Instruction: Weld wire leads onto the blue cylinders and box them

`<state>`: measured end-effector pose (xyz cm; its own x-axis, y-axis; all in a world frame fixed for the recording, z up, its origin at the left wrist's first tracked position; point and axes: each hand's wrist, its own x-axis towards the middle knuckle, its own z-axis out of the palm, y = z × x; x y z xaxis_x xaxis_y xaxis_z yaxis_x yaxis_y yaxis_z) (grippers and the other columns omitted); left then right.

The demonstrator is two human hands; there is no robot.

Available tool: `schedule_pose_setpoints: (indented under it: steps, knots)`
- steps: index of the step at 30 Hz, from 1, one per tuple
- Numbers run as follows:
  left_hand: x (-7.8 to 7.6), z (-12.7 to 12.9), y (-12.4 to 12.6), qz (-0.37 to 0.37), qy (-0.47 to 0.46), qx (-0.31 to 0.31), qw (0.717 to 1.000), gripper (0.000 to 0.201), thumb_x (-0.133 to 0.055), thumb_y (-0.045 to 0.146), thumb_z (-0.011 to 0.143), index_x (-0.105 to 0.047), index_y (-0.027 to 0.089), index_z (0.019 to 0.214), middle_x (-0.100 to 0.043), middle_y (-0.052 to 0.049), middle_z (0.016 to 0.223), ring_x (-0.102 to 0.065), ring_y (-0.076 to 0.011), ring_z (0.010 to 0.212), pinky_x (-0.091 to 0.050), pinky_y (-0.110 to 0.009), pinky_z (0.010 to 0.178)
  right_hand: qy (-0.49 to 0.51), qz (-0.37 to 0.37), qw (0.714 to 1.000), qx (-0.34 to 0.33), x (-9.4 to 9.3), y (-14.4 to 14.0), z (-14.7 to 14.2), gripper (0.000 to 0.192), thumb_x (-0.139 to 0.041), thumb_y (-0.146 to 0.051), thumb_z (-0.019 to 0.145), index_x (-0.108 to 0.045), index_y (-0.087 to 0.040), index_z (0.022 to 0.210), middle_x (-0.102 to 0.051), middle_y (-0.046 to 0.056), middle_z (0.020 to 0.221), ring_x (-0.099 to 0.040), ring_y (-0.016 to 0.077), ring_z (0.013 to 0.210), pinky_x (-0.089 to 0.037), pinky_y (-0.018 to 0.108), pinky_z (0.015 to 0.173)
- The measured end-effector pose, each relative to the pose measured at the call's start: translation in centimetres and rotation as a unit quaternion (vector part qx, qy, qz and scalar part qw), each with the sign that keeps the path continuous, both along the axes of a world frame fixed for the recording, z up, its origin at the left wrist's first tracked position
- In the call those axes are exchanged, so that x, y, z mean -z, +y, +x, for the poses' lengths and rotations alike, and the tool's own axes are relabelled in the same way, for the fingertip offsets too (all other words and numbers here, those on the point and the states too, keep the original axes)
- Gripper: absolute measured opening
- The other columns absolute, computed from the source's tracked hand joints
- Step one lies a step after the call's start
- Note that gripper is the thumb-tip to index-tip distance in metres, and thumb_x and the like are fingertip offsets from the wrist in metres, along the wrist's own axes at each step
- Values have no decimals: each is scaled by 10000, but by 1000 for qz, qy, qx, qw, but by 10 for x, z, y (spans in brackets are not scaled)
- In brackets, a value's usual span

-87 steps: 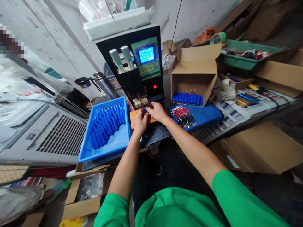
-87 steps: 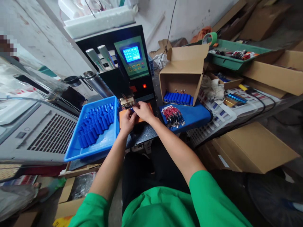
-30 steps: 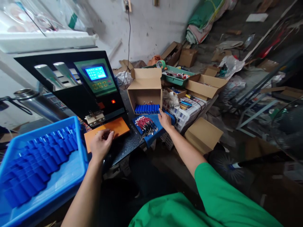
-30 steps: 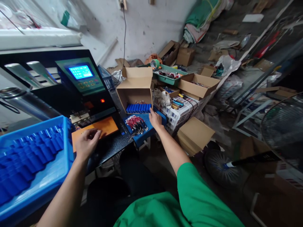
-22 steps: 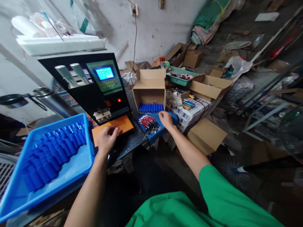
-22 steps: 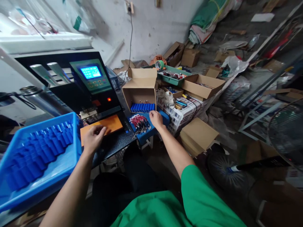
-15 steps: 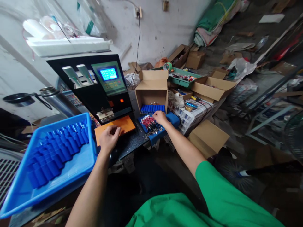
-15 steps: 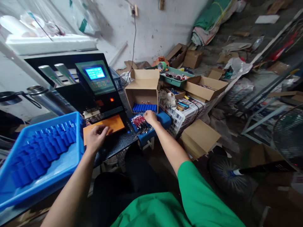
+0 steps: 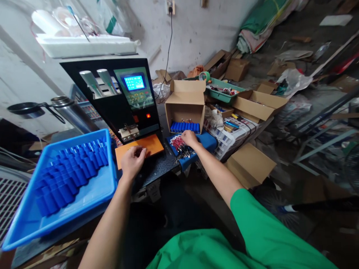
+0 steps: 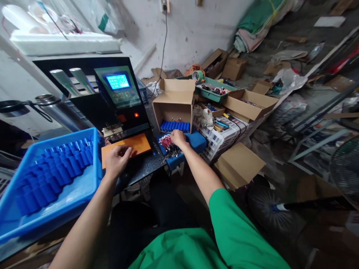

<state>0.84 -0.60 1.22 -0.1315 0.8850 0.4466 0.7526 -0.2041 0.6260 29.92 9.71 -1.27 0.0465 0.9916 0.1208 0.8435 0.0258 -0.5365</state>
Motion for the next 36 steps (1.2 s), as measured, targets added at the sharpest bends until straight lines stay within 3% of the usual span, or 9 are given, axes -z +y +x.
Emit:
schedule_pose_setpoints:
  steps: [5,15,20,24,32,34,36]
  knots:
    - [-1,1,-1,-1,1,-6,1000,358,-595,515,846,-718,189,928,-716,-53,814,-656,-201,737,-461,-307,679,20,1,1000,12,-2,-1,8,245,-540,-175,900,-777,-147,954,-761,85,834,-676,183,820,-433,217,727]
    - [1,1,0,-3,19,-17,1000,358,-588,514,850,-712,190,941,-716,-52,827,-656,-201,756,-455,-303,682,-1,-51,998,25,5,-5,16,177,-603,-185,874,-778,-155,881,-773,134,879,-714,217,889,-458,231,762]
    - [1,1,0,-6,12,-15,1000,354,-589,511,850,-711,192,944,-719,-53,836,-660,-204,759,-467,-306,694,108,-21,994,21,9,0,22,169,-605,-202,855,-764,-153,825,-777,96,911,-711,199,923,-475,234,812]
    - [-1,2,-1,-1,7,-15,1000,351,-593,517,847,-708,196,933,-718,-52,829,-661,-208,758,-465,-313,693,252,52,966,13,3,5,28,181,-606,-264,836,-736,-140,822,-758,74,871,-689,183,872,-498,256,819]
    - [-2,0,-1,-6,-16,4,1000,364,-592,519,841,-713,188,933,-722,-56,834,-654,-202,751,-477,-315,702,412,97,906,6,-21,4,23,306,-626,-452,856,-689,-159,916,-601,-18,665,-531,120,594,-454,228,598]
    - [-2,-1,0,-8,-22,11,1000,369,-592,522,840,-715,186,930,-723,-57,844,-653,-200,754,-482,-316,711,400,86,913,-4,-23,6,20,264,-649,-416,838,-699,-159,864,-615,-12,667,-538,123,595,-457,236,610]
    - [-1,-2,1,-10,-30,15,999,372,-589,521,840,-715,182,925,-722,-59,845,-650,-196,748,-484,-316,710,343,57,937,-20,-23,8,18,216,-684,-356,793,-704,-147,741,-649,7,662,-583,144,645,-474,253,667]
